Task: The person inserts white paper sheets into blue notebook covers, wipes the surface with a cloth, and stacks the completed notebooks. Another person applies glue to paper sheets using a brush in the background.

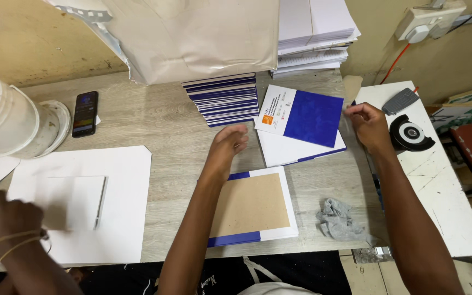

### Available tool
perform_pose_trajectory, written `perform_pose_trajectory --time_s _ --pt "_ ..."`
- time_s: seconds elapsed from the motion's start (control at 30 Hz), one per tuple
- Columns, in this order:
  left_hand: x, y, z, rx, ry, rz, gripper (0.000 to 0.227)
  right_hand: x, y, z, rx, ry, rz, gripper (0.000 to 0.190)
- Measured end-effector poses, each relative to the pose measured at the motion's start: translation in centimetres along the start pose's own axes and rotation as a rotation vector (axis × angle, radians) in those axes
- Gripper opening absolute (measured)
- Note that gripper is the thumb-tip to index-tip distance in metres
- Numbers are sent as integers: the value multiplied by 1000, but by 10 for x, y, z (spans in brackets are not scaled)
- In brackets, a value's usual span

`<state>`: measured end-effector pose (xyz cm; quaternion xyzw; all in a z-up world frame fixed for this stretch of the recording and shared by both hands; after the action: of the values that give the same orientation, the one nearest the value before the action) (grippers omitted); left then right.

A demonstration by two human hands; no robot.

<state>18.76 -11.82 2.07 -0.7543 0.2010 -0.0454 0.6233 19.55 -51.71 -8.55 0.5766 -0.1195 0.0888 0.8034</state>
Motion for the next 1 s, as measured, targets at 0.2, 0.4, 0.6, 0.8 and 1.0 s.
perform_pose_trajectory --time_s 0.2,0.4,0.6,0.8,1.0 --pt "97 51 -29 110 -80 362 81 20 -1 -31 -134 -80 -504 61" --pt "83 55 -36 288 -38 347 73 17 -2 -40 -53 -103 -561 71" --pt "82 46 -35 91 -89 410 91 14 6 -25 146 -60 -466 74" --pt "97 53 -43 -59 -127 439 89 6 14 -46 -89 -38 -627 72" --pt "81 26 -67 109 -42 476 82 -8 56 -55 -1 -85 -643 69"
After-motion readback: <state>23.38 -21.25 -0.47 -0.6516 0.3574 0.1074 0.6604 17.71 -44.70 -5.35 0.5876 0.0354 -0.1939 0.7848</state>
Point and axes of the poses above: each hand's wrist, its own x-axis towards the middle knuckle, its own z-axis out of the back of the hand, y = z × x, the point moved 1 cm from there along x, towards the middle knuckle, and after that the axes turned 11 degrees about y, right-handed, at the moved point
